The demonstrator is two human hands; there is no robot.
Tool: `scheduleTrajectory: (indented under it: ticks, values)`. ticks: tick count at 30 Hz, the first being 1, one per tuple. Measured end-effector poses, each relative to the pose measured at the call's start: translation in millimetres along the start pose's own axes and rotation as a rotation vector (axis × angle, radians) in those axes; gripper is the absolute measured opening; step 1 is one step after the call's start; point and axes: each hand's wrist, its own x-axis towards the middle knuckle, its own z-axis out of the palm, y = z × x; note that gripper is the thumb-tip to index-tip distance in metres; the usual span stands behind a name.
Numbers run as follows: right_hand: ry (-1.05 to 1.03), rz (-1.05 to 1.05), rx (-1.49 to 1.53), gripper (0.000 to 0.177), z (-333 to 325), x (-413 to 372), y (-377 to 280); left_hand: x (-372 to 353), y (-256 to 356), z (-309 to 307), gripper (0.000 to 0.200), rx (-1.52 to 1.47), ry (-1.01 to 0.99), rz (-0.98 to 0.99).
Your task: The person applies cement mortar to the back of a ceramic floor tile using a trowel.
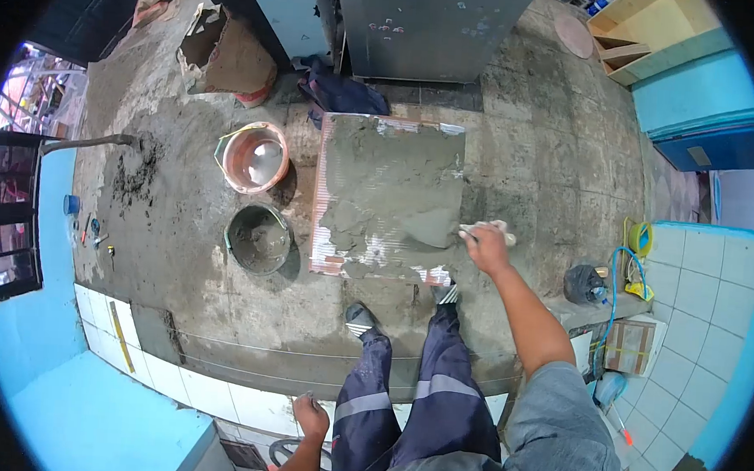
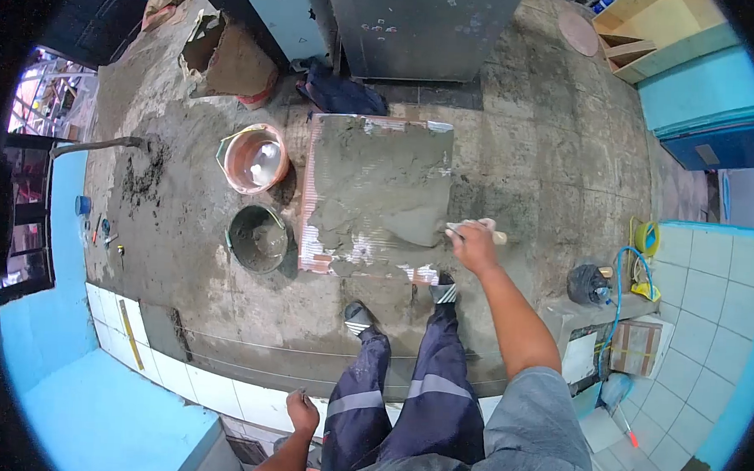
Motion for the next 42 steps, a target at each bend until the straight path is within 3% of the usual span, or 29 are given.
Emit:
scheduleTrajectory:
  ticks: [3,7,10,13,15,16,18,21,22,23,24,25,26,27,28,31,35,38,42]
  values:
    - [0.014,-0.012,0.065,0.015,14.6,2.8,19.6,-6.9,42.2,10.7,0.02,-0.002,0.055,0.006]
    - [-0.053,0.01,0.123,0.017,7.3,-8.3,55.7,-4.4,117.1,41.3,0.018,-0.04,-0.032,-0.09]
    - [-0.051,0.036,0.086,0.018,-1.3,-30.2,102.6,5.7,181.1,62.4,0.017,-0.068,-0.059,-0.041]
    - [-0.36,0.235,-0.054,0.021,-41.0,-53.7,137.7,13.6,231.1,88.8,0.018,-0.147,-0.011,0.019]
    - [-0.652,0.345,-0.407,0.02,-34.8,-102.2,196.6,17.0,263.4,92.7,0.023,-0.177,-0.057,-0.01]
    - [-0.898,0.379,-0.479,0.022,-41.0,-129.3,224.2,17.9,272.1,97.9,0.025,-0.186,-0.05,0.005]
    - [-1.14,0.452,-0.494,0.03,-68.7,-184.4,254.3,18.1,282.7,107.9,0.028,-0.205,-0.021,0.022]
    - [-0.98,0.357,-0.434,0.035,-79.6,-315.4,307.4,32.5,283.8,126.7,0.033,-0.221,-0.081,-0.204]
    - [-1.126,0.227,-0.472,0.036,-79.9,-355.5,325.8,34.0,282.5,131.8,0.034,-0.234,-0.125,-0.305]
    - [-1.089,0.476,-0.478,0.034,-112.4,-357.0,286.7,46.0,294.3,117.9,0.036,-0.345,-0.162,-0.441]
    - [-1.05,0.324,-0.508,0.033,-90.4,-428.9,330.4,50.6,283.3,130.7,0.035,-0.509,-0.132,-0.538]
    - [-1.097,-0.015,-0.551,0.03,-95.1,-475.3,348.9,57.7,264.9,158.4,0.035,-0.675,-0.099,-0.631]
    - [-1.201,-0.188,-0.566,0.028,-120.6,-489.0,346.0,65.9,250.8,181.6,0.035,-0.724,-0.087,-0.663]
    - [-1.258,-0.141,-0.469,0.03,-145.7,-498.5,339.8,71.9,238.1,201.7,0.035,-0.77,-0.077,-0.694]
    - [-1.309,-0.094,-0.372,0.035,-158.2,-502.0,332.1,72.7,237.5,210.3,0.035,-0.815,-0.064,-0.72]
    - [-1.379,0.195,-0.178,0.039,-160.4,-478.7,316.3,73.0,302.2,126.9,0.036,-0.529,-0.169,-0.653]
    - [-1.124,0.471,0.008,0.037,-134.8,-332.4,232.1,71.6,278.0,169.0,0.038,-0.496,-0.242,-0.502]
    - [-0.952,0.45,0.149,0.035,-137.9,-234.4,153.7,77.5,274.2,166.5,0.035,-0.299,-0.254,-0.404]
    - [-0.86,0.325,0.262,0.033,-143.4,-160.4,54.8,80.7,303.5,26.2,0.033,-0.378,-0.249,-0.406]
